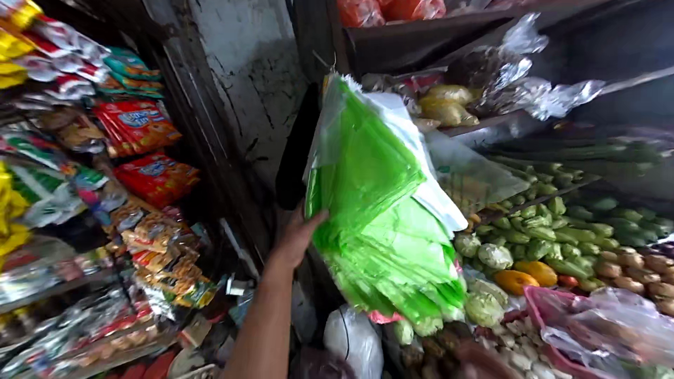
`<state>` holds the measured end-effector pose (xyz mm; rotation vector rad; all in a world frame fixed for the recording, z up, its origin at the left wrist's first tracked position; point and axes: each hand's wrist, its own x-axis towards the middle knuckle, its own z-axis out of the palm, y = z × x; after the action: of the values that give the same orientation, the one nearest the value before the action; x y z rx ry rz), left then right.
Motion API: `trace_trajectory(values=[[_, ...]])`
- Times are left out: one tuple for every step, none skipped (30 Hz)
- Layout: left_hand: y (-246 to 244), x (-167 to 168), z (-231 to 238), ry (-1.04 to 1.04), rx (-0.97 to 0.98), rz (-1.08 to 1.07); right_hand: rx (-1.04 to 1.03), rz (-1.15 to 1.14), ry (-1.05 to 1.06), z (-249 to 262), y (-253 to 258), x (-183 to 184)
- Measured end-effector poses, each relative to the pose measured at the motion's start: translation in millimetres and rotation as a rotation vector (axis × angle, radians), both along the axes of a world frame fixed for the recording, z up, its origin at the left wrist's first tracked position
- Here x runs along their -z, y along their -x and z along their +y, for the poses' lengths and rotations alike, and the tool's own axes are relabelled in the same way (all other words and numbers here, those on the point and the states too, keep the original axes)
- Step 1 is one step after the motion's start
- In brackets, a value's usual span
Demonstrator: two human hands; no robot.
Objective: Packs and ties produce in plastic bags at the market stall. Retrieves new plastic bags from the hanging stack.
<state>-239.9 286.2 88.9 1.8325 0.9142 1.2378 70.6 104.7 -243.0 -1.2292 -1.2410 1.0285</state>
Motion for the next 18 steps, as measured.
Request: trace_trajectory(values=[[1,19,-10,0.024,0.012,-0.085,0.155,-0.006,-0.126,19,-10,-30],[3,34,-19,0.035,0.030,-0.126,0.300,-0.012,-0.259,39,-25,-58],[4,44,-23,0.026,0.049,-0.159,0.388,-0.019,-0.394,57,-44,-92],[1,48,-24,0.011,0.065,-0.198,0.423,-0.024,-0.514,70,-59,-130],[-3,51,-23,-0.002,0.077,-0.241,0.423,-0.030,-0.587,81,-61,-167],[-10,50,-22,-0.008,0.082,-0.275,0.393,-0.035,-0.603,89,-50,-198],[-19,49,-23,-0.002,0.078,-0.291,0.336,-0.048,-0.586,93,-30,-220],[-31,46,-27,0.005,0.056,-0.303,0.260,-0.072,-0.550,96,-6,-233],[-42,39,-34,0.002,0.023,-0.306,0.191,-0.095,-0.520,97,20,-241],[-50,29,-47,-0.021,-0.010,-0.286,0.122,-0.104,-0.511,95,45,-248],[-52,15,-66,-0.066,-0.040,-0.225,0.056,-0.044,-0.510,90,67,-253],[-49,-1,-88,-0.142,-0.062,-0.124,-0.022,0.090,-0.520,82,87,-258],[-45,-20,-111,-0.237,-0.103,-0.007,-0.110,0.231,-0.530,71,106,-266],[-40,-40,-131,-0.331,-0.159,0.099,-0.203,0.348,-0.542,60,124,-276],[-36,-60,-148,-0.406,-0.204,0.195,-0.298,0.460,-0.548,50,140,-285],[-35,-79,-161,-0.457,-0.246,0.275,-0.382,0.567,-0.556,42,155,-296],[-39,-94,-171,-0.497,-0.283,0.334,-0.464,0.645,-0.572,38,164,-307],[-47,-101,-180,-0.520,-0.315,0.380,-0.529,0.688,-0.592,38,168,-313]])
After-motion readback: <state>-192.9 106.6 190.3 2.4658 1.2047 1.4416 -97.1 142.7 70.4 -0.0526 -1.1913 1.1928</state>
